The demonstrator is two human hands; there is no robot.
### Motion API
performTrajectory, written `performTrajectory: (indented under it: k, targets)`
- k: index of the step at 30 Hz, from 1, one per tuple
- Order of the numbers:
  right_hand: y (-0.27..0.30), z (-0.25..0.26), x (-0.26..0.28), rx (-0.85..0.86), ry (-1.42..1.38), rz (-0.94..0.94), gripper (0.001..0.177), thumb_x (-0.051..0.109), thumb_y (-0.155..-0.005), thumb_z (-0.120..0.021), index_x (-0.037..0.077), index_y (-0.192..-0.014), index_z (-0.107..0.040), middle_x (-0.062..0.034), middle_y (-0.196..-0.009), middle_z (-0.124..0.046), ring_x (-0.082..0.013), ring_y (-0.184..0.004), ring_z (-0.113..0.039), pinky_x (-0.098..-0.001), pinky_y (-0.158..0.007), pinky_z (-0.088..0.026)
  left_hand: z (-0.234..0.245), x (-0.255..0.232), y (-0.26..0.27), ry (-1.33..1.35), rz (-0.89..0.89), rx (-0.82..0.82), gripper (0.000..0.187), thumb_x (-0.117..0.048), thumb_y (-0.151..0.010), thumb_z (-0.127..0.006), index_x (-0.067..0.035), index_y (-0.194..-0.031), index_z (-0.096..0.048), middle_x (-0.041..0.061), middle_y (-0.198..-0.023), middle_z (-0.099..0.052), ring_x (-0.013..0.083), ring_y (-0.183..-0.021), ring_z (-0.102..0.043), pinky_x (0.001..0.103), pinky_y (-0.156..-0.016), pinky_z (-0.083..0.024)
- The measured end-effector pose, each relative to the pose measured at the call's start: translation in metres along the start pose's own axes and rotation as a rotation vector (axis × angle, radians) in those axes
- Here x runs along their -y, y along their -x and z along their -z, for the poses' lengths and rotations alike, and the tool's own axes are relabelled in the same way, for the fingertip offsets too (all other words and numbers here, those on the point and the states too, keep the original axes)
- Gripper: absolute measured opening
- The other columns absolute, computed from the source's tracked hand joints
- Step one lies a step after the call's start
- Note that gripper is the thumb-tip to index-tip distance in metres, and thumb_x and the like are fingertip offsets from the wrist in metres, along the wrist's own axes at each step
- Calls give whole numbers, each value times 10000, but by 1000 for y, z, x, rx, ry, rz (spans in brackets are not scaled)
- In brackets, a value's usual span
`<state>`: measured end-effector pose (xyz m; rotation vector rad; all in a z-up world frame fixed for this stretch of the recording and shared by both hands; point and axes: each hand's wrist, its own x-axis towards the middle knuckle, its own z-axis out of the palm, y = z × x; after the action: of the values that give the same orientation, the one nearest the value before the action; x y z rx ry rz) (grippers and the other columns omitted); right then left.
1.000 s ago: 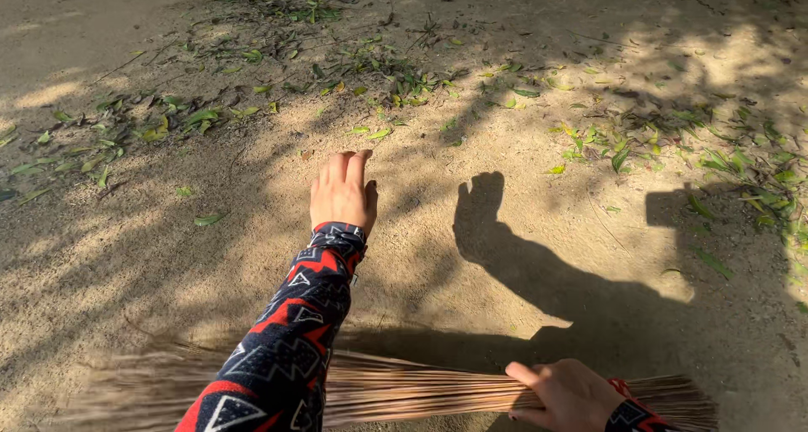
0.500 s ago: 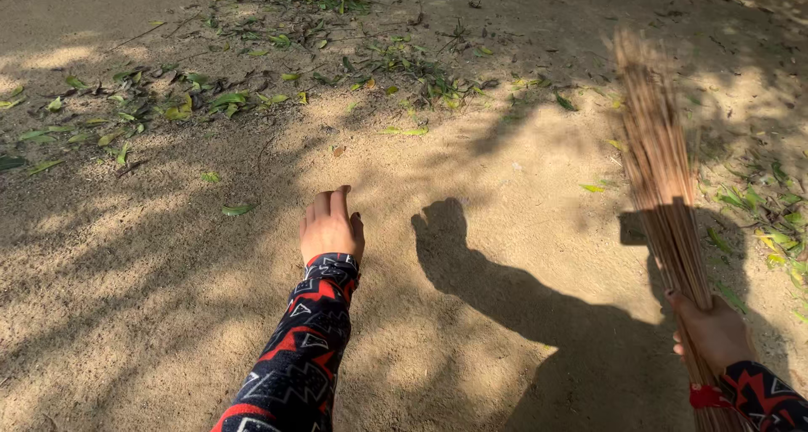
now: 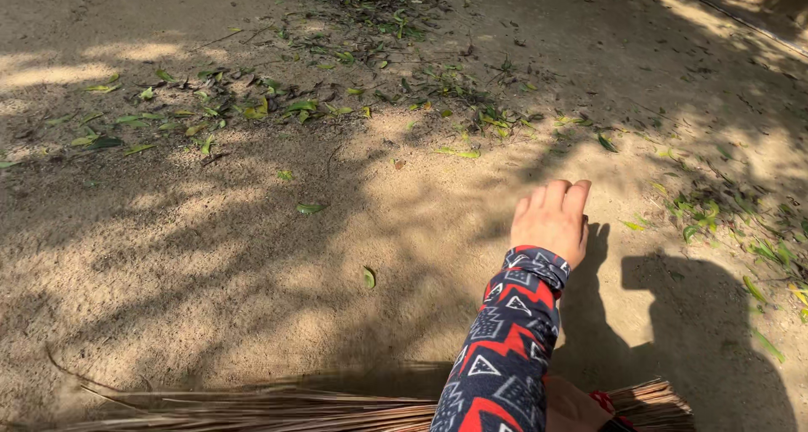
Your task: The person sweeps a sandy outdoor area using a traditional straw broom, gathering scattered leaves and debris into a pile. The camera follows the sweeping motion as the person moves across the ground, occasionally adjusting their grip on the broom.
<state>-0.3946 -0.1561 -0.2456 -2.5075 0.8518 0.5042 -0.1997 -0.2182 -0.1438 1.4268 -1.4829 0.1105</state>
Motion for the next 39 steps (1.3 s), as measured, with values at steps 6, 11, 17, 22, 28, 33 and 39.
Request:
performTrajectory:
  k: [6,11,17,22,28,33,39]
  targets:
    - [-40,-1,-95,-227,70,-565,698,622,-841,-664,253,-1409,-496,-139,-1023,-752,-326,-1007,-735,-428,-904,-578,30,74,29,-119,208,40,597,-248,-820,-742,-164,-1375,-535,100,-1219,-597,302,-1156,-594,482,-972,-470]
    - [-58,22,-226,-651,-624,-1091,738,648,-883,-723,-56,-1101,-747,-205,-748,-720,-356,-610,-706,-477,-643,-559,153,206,86,-590,515,-83,584,-334,-840,-733,-157,-1362,-541,119,-1226,-608,312,-1139,-589,463,-911,-495]
    - [-128,87,-138,-652,-479,-707,602,579,-899,-685,28,-1143,-697,-141,-692,-706,-296,-539,-754,-375,-569,-557,264,247,126,-781,693,-118,521,-235,-919,-673,-126,-1406,-527,125,-1166,-611,269,-1082,-608,447,-936,-496]
    - [-185,82,28,-412,-319,-336,702,579,-836,-679,153,-1378,-547,-88,-610,-712,-216,-520,-707,-352,-528,-555,287,241,108,-766,533,-264,497,-224,-920,-671,-137,-1392,-543,130,-1225,-603,300,-1132,-596,437,-971,-492]
    - [-226,21,157,233,117,267,706,570,-1043,-567,63,-1510,-414,-150,-800,-674,-248,-606,-623,-388,-644,-547,337,223,94,-930,440,-182,526,-259,-906,-687,-185,-1402,-529,108,-1271,-592,312,-1160,-576,455,-971,-478]
    - [-256,45,185,194,-227,242,652,542,-1034,-565,59,-1453,-440,-128,-793,-665,-243,-611,-628,-404,-649,-560,357,212,91,-1043,712,45,561,-320,-892,-694,-207,-1406,-502,97,-1287,-584,299,-1195,-570,458,-998,-478]
    - [-287,19,145,249,-232,211,588,508,-1024,-563,54,-1386,-470,-101,-784,-654,-238,-615,-634,-424,-655,-575,338,220,62,-1007,960,-1,575,-364,-881,-721,-239,-1398,-504,97,-1346,-563,306,-1273,-539,463,-1027,-482]
